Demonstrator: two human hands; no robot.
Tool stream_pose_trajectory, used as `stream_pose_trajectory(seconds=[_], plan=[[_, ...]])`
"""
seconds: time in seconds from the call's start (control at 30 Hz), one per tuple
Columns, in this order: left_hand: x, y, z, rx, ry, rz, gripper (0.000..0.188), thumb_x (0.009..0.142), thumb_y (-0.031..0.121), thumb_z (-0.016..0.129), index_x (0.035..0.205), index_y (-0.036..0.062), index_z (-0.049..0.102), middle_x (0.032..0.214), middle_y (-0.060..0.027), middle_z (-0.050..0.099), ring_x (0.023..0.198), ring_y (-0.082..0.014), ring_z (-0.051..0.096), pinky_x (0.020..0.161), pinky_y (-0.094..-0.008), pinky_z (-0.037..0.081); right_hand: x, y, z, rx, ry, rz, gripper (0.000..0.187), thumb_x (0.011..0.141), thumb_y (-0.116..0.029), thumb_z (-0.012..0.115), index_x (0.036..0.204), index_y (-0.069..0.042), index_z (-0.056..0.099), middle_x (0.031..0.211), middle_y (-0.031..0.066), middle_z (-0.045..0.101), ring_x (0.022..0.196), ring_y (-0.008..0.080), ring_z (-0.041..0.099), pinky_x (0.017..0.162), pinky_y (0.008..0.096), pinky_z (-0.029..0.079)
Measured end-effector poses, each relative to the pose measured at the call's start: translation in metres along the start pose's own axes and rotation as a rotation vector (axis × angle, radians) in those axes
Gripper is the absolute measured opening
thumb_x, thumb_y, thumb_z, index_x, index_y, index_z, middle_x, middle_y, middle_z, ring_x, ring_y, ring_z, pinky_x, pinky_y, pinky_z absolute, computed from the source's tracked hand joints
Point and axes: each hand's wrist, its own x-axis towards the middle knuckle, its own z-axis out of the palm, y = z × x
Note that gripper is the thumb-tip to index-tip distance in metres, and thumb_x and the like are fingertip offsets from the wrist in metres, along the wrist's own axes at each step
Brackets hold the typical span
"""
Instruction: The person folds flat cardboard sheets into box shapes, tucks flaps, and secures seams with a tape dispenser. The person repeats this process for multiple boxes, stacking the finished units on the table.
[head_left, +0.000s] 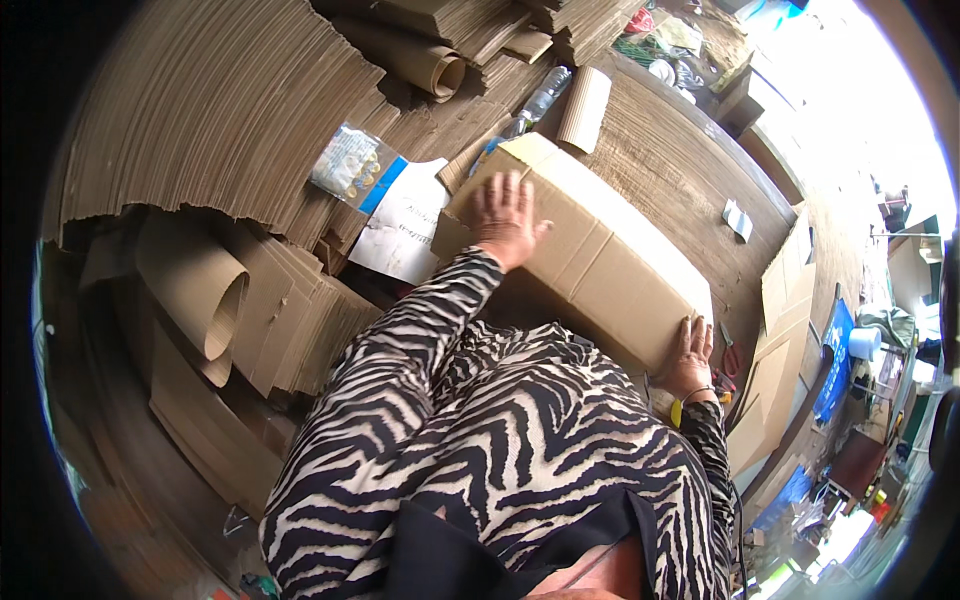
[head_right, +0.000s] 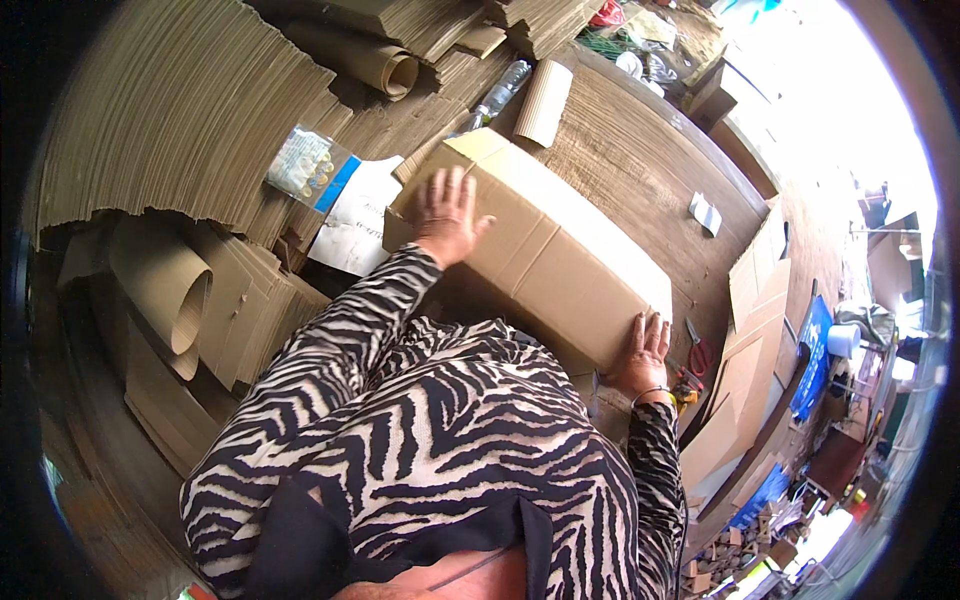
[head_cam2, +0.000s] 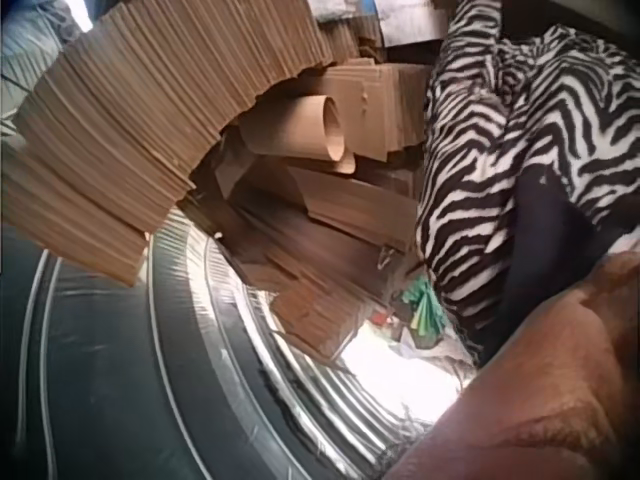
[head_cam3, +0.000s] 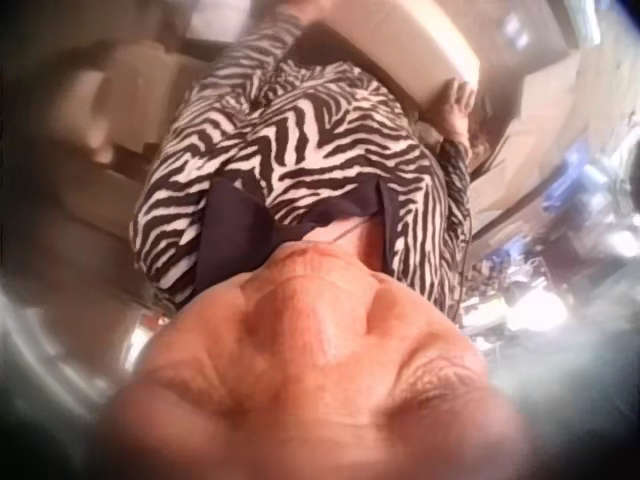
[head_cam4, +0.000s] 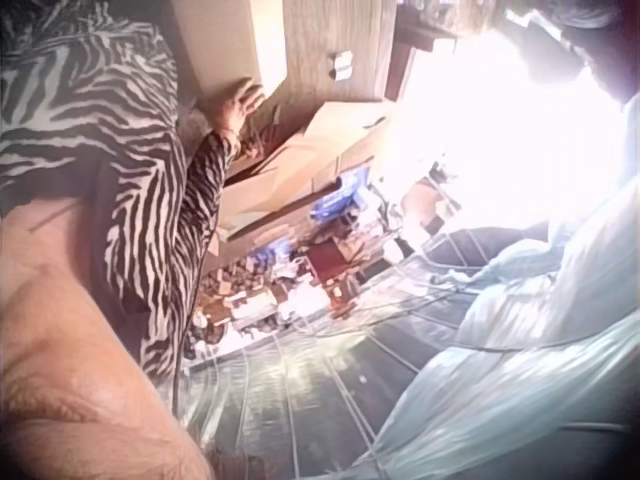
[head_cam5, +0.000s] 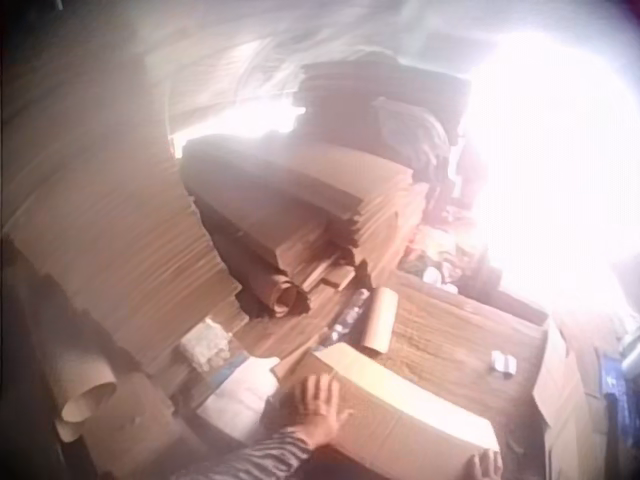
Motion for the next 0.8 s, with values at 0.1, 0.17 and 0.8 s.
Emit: stream_pose_trajectory(seconds=[0.1, 0.17, 0.8], plan=[[-0.009, -0.023, 0.003, -0.01, -0.064, -0.078, 0.089, 0.085, 0.061, 0.058, 0.142, -0.0034, 0.036, 0.149, -0.0236, 0.033, 0.137, -0.0393, 0.03, 0.112, -0.0533, 0.024, -0.002, 0.001, -0.001, 0.002, -0.004, 0.0, 0.14, 0.044, -0.047, 0.091, 0.15, 0.0, 0.013, 0.153, 0.0316, 0.013, 0.143, 0.0494, 0.005, 0.119, 0.0537, 0.01], [-0.004, -0.02, -0.003, -0.174, -0.219, -0.204, 0.09, 0.083, 0.063, 0.06, 0.139, -0.0054, 0.04, 0.143, -0.0255, 0.041, 0.132, -0.0397, 0.04, 0.107, -0.0507, 0.033, -0.002, 0.003, -0.002, 0.007, 0.003, 0.007, 0.142, 0.042, -0.046, 0.092, 0.15, 0.001, 0.013, 0.152, 0.0318, 0.013, 0.143, 0.0488, 0.006, 0.119, 0.0536, 0.01], [0.08, -0.072, -0.011, -0.726, -0.883, -0.083, 0.093, 0.084, 0.046, 0.07, 0.151, 0.0032, 0.022, 0.139, -0.0241, 0.05, 0.123, -0.0327, 0.053, 0.104, -0.0379, 0.041, 0.004, 0.004, 0.004, 0.054, 0.038, 0.017, 0.144, 0.041, -0.046, 0.093, 0.151, -0.001, 0.012, 0.155, 0.0288, 0.008, 0.145, 0.0477, 0.001, 0.12, 0.0511, 0.012]])
